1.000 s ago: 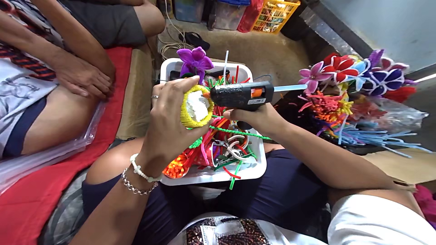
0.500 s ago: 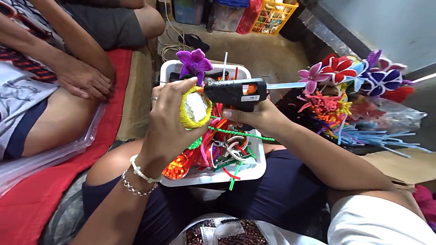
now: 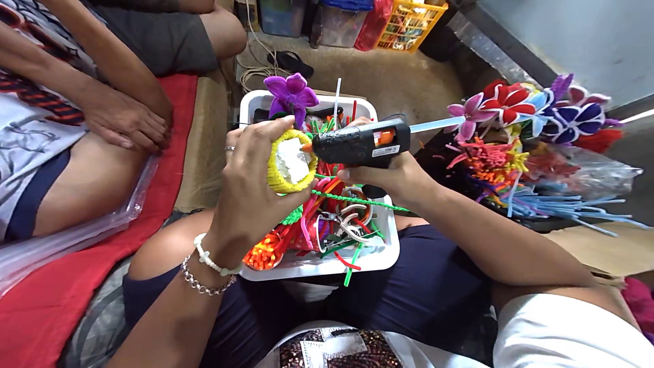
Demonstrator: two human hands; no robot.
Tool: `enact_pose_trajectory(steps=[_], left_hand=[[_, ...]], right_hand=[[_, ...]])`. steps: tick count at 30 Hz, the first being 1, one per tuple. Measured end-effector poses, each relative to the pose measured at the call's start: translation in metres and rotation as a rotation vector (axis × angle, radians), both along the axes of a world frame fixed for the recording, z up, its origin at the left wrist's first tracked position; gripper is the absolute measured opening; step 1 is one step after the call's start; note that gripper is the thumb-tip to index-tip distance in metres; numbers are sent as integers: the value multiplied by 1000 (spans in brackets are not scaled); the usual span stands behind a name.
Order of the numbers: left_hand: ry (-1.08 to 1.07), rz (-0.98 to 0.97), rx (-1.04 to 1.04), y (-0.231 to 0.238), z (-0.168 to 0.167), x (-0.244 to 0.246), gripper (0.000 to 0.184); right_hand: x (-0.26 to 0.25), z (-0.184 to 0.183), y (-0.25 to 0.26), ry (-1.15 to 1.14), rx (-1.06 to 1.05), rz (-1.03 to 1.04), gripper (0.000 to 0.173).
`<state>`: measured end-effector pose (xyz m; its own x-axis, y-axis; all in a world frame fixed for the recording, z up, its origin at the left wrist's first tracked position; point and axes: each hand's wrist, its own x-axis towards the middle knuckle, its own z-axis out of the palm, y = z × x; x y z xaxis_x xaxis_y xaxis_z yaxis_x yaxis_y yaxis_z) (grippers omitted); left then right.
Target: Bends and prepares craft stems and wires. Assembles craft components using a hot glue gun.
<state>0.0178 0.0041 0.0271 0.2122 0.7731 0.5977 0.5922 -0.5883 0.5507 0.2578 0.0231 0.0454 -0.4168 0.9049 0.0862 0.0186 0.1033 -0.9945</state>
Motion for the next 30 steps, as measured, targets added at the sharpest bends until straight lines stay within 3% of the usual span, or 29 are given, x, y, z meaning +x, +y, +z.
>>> enact_pose_trajectory(steps=[6,30], left_hand=[[-2,6,3,0,0,0,79],[-10,12,24,0,2,-1,77]], right_hand=[[-1,-2,1,-20,11,0,37],[-2,-4,6,-183,381,19,38]])
